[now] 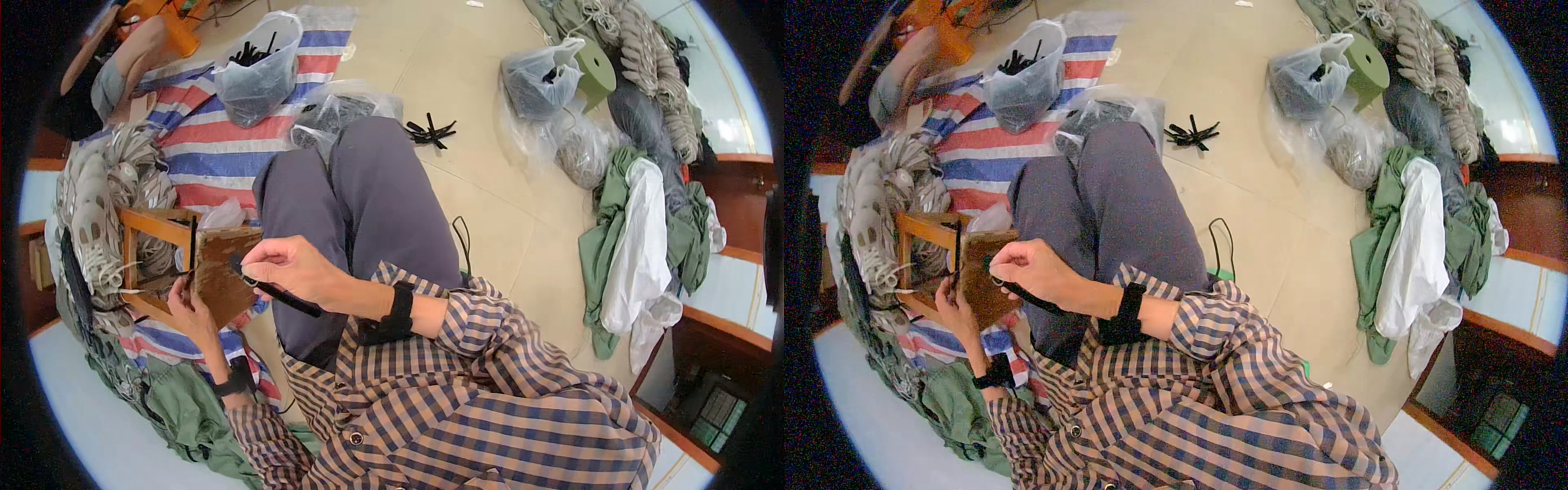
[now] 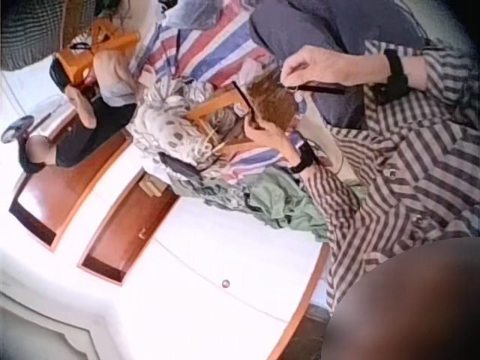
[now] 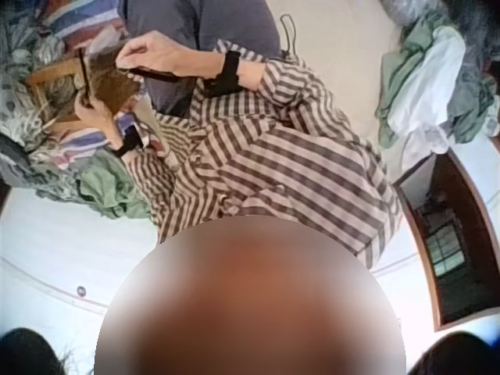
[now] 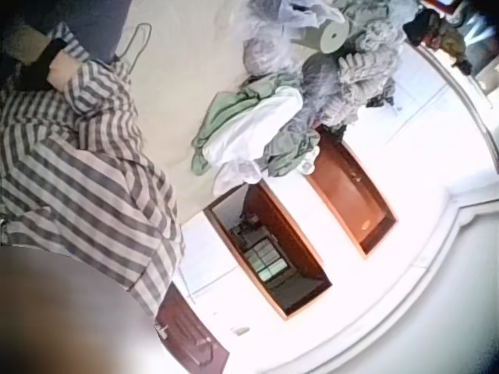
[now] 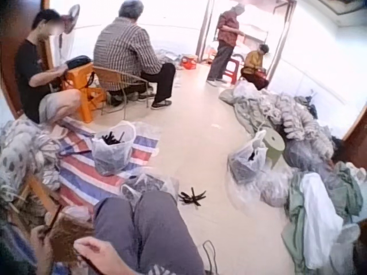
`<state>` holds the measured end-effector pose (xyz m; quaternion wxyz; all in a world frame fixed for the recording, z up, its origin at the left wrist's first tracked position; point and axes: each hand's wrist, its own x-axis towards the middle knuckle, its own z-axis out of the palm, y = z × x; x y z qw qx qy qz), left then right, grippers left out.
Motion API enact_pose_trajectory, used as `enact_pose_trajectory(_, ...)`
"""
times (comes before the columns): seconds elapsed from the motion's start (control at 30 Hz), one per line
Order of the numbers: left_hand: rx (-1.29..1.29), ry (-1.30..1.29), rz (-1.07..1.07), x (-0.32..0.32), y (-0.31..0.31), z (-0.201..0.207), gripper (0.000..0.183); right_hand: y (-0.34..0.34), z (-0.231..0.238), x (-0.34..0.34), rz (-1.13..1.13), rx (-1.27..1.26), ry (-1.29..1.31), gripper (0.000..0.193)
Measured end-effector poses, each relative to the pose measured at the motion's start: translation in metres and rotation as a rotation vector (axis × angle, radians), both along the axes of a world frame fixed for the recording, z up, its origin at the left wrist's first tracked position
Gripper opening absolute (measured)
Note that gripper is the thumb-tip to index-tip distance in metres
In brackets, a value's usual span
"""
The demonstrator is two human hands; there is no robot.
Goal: The recorder is assembling small black leather or synthetic straps with metal buckles while sitting on the floor of a warehouse or factory space.
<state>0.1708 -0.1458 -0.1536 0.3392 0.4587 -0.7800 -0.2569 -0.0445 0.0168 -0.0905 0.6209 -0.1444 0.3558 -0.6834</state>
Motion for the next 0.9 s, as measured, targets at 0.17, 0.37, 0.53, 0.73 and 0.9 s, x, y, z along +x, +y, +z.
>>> enact_pose_trajectory(0.17,-0.062,-0.216,0.105,-0.038,0.053,0.063,0.021,0.001,-0.004,-0.007,-0.101,-0.044,0.099,0.016)
enact_pose_trajectory(0.37,0.748,0.413,-0.298,-0.094,0.115,0.112,0.025,0.002,0.022,-0.015,-0.207,-0.185,0.243,0.011)
enact_pose_trajectory(0.53,0.912,0.535,-0.216,-0.121,0.117,0.123,0.028,0.003,0.035,-0.035,-0.187,-0.244,0.425,0.011)
enact_pose_trajectory(0.73,0.982,0.370,-0.391,-0.149,0.115,0.128,0.024,0.020,0.023,-0.156,-0.506,-0.079,0.643,0.015)
enact_pose_trajectory(0.9,1.068,0.260,-0.293,-0.155,0.120,0.111,0.024,0.081,-0.125,-0.267,-0.607,0.476,0.776,0.019)
